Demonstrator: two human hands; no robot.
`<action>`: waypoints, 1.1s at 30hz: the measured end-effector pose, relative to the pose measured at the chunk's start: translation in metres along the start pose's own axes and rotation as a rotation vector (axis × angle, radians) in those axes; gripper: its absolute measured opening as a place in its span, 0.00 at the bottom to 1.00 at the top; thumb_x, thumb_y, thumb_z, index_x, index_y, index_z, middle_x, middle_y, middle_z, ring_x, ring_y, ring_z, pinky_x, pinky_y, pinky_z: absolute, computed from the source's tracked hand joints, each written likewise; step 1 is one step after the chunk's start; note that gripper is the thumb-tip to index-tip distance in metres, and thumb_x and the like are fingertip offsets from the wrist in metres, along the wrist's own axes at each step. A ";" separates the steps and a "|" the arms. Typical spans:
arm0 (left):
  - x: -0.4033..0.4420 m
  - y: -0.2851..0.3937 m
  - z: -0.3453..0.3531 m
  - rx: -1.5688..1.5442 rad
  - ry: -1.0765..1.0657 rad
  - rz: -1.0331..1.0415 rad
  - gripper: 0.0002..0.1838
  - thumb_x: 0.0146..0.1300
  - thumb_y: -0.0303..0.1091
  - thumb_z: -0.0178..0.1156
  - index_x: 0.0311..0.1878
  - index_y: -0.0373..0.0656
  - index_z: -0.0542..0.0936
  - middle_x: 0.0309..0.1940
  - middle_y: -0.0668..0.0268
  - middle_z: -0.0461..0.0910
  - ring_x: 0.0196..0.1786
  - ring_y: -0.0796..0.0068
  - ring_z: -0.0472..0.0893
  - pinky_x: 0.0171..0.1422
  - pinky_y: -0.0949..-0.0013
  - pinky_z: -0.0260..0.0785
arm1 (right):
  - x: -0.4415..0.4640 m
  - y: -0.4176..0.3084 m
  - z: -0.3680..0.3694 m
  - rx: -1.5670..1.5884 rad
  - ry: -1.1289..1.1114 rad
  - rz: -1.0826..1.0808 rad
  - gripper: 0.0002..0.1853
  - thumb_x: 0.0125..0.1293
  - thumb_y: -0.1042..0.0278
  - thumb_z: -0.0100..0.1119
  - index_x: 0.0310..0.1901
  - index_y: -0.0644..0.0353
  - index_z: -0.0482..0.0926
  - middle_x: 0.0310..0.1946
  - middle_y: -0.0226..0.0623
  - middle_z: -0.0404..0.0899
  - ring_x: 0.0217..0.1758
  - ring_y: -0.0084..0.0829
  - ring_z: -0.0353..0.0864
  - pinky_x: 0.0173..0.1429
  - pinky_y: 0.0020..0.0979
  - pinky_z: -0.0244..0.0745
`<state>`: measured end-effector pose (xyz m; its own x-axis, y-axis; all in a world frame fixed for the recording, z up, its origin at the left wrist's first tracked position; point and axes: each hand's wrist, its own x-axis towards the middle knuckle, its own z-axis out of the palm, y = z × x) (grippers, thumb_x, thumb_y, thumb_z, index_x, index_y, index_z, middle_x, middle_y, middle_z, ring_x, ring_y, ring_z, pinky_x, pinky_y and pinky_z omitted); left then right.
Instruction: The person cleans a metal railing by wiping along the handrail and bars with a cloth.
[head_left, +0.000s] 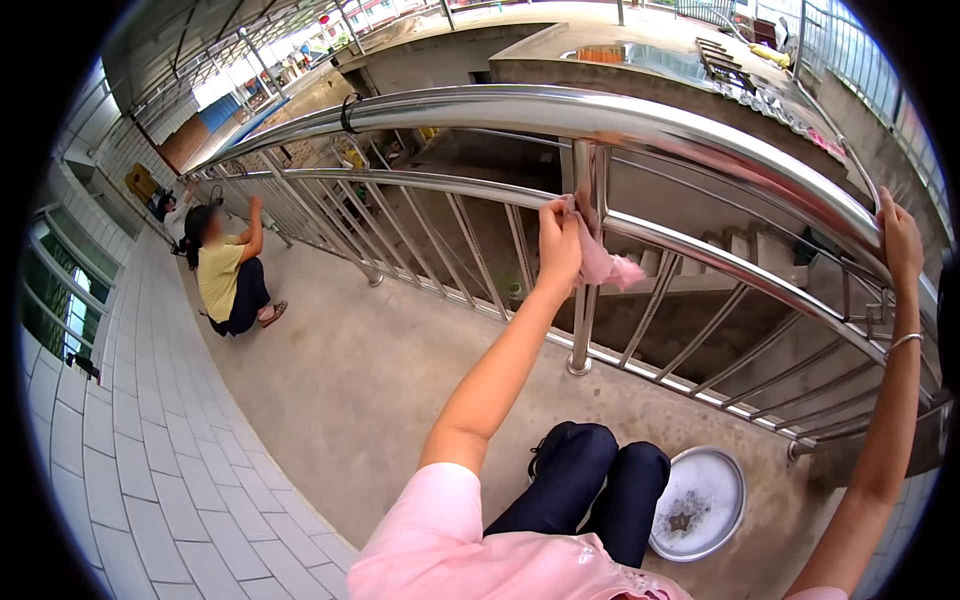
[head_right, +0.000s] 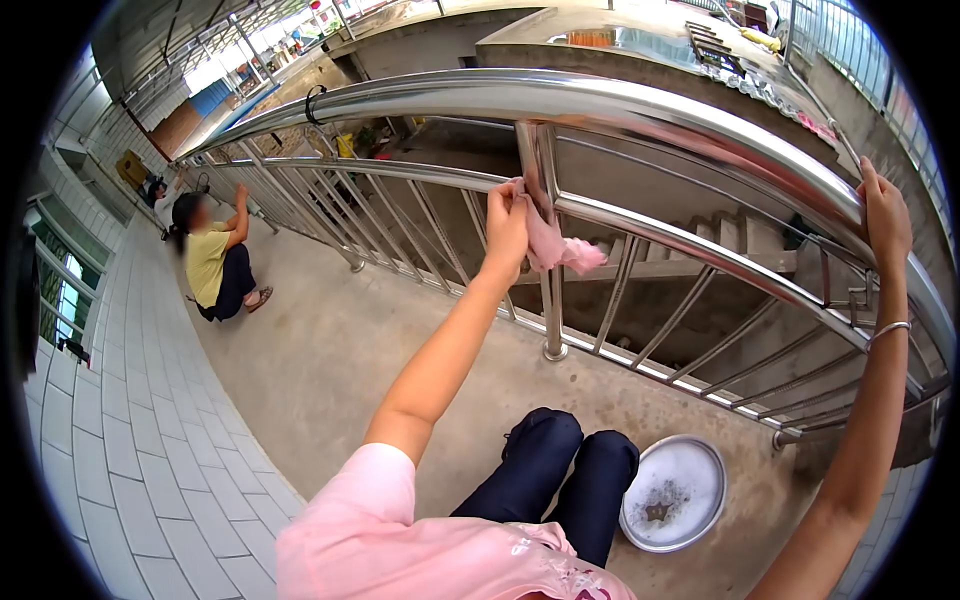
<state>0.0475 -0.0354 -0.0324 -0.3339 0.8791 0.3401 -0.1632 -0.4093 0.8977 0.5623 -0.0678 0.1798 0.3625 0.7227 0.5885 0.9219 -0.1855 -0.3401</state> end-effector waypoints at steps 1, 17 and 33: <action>-0.010 0.028 0.002 -0.113 -0.060 -0.078 0.10 0.74 0.36 0.52 0.51 0.41 0.72 0.41 0.71 0.73 0.45 0.81 0.71 0.54 0.74 0.66 | -0.001 0.000 0.000 0.010 -0.031 -0.001 0.34 0.70 0.34 0.40 0.26 0.60 0.75 0.22 0.41 0.72 0.28 0.34 0.72 0.39 0.35 0.65; 0.052 0.161 0.108 1.017 -0.213 1.037 0.19 0.65 0.47 0.51 0.50 0.46 0.81 0.37 0.58 0.83 0.41 0.53 0.81 0.50 0.57 0.71 | -0.013 -0.010 -0.008 -0.006 -0.017 -0.003 0.31 0.71 0.37 0.41 0.27 0.59 0.76 0.21 0.39 0.72 0.27 0.34 0.73 0.38 0.36 0.65; 0.191 0.191 -0.057 1.671 -0.216 0.559 0.15 0.69 0.38 0.40 0.41 0.43 0.76 0.48 0.51 0.82 0.51 0.49 0.80 0.54 0.54 0.70 | -0.020 -0.024 -0.009 0.019 0.035 -0.005 0.28 0.71 0.43 0.42 0.29 0.62 0.78 0.20 0.41 0.74 0.27 0.37 0.75 0.38 0.37 0.67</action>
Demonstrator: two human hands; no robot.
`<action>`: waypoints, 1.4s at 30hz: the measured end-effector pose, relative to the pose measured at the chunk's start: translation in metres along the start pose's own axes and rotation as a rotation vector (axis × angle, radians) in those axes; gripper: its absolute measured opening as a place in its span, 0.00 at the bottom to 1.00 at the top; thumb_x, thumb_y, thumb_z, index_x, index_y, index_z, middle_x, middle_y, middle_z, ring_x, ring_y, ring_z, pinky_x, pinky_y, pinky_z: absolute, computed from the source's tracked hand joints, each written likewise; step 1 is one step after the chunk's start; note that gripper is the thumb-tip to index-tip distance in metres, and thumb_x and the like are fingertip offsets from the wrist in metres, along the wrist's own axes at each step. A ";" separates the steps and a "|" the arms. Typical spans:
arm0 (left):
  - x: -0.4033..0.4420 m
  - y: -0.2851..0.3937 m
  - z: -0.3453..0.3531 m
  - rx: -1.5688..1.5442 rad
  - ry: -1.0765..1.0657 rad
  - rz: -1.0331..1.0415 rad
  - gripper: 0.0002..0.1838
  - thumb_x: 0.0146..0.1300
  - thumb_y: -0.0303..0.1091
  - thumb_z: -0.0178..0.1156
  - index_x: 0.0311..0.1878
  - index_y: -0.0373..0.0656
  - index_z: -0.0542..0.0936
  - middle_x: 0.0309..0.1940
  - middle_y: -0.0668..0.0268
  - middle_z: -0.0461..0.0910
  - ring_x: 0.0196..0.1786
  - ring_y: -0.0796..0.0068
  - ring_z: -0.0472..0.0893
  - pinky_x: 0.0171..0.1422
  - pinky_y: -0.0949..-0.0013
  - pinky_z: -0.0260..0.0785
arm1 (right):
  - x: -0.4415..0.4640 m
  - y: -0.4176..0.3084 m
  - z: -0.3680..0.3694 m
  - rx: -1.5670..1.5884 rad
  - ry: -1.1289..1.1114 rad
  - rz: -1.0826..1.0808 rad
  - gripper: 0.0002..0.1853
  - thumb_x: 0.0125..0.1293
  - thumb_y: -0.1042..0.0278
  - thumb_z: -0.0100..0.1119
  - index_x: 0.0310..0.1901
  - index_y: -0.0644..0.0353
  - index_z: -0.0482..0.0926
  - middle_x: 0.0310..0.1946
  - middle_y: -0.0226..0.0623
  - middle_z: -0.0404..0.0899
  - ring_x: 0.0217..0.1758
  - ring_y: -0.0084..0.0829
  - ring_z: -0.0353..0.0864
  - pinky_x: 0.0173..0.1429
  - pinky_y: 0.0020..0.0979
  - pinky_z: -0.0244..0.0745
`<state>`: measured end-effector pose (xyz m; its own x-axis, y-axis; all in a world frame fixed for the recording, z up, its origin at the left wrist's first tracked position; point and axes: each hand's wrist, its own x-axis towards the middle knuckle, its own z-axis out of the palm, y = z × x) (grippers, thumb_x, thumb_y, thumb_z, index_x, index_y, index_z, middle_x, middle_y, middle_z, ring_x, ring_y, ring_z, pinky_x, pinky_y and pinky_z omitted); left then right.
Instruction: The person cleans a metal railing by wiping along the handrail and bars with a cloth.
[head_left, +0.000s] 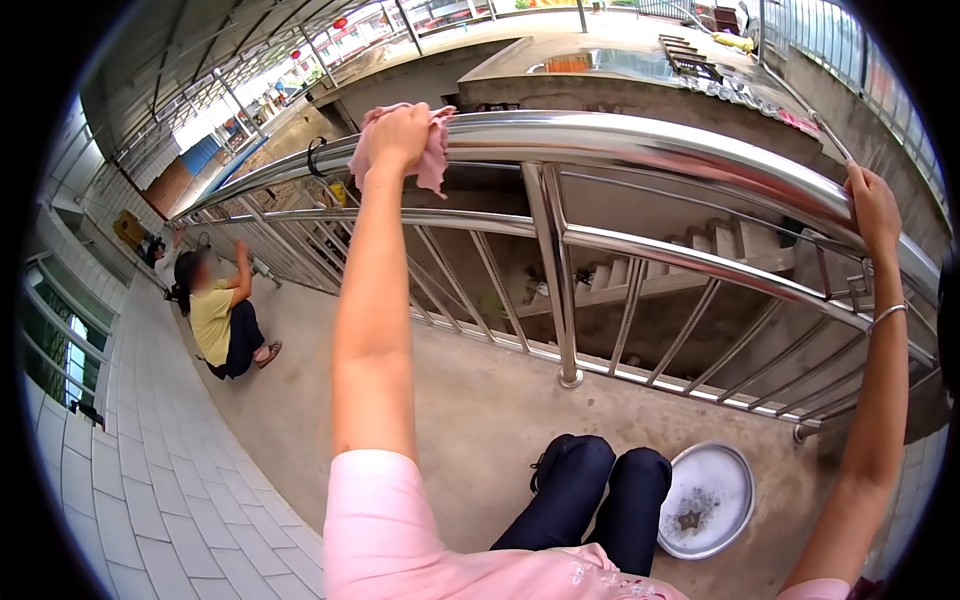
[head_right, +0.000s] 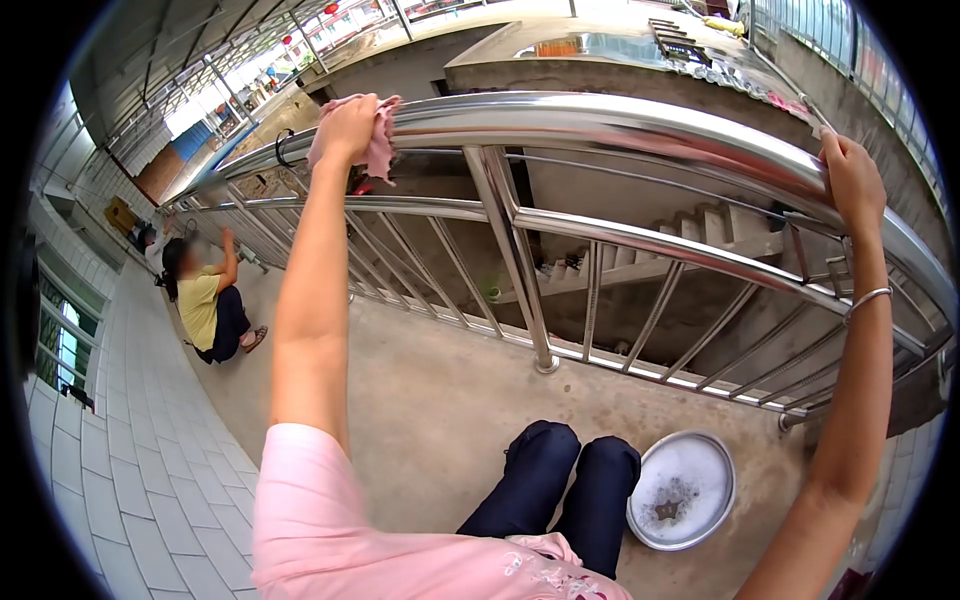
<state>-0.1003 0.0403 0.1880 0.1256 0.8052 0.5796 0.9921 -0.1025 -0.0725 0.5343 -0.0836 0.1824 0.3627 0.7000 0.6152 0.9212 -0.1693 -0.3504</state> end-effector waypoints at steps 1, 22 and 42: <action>0.004 0.005 0.002 0.060 -0.047 0.050 0.15 0.69 0.38 0.39 0.41 0.43 0.76 0.47 0.52 0.82 0.51 0.48 0.81 0.54 0.53 0.70 | -0.001 -0.002 -0.002 -0.006 -0.026 0.011 0.29 0.70 0.41 0.41 0.29 0.62 0.78 0.22 0.42 0.76 0.29 0.39 0.77 0.39 0.37 0.68; -0.013 0.215 -0.058 -0.310 -0.238 0.169 0.35 0.64 0.62 0.38 0.42 0.45 0.87 0.43 0.57 0.85 0.48 0.62 0.84 0.52 0.61 0.73 | 0.017 0.023 0.009 -0.051 -0.070 -0.018 0.28 0.70 0.41 0.39 0.31 0.60 0.76 0.26 0.45 0.77 0.34 0.43 0.79 0.41 0.39 0.68; -0.002 0.213 -0.047 -1.090 -0.796 -0.066 0.21 0.68 0.53 0.49 0.30 0.49 0.80 0.21 0.64 0.81 0.22 0.65 0.83 0.34 0.57 0.79 | 0.033 0.059 0.026 -0.227 0.101 -0.310 0.27 0.69 0.44 0.41 0.43 0.60 0.81 0.43 0.54 0.81 0.48 0.53 0.80 0.51 0.46 0.69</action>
<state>0.1110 -0.0100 0.2094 0.4138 0.9055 -0.0939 0.5368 -0.1594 0.8285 0.5971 -0.0524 0.1639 0.0641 0.6720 0.7378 0.9928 -0.1177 0.0210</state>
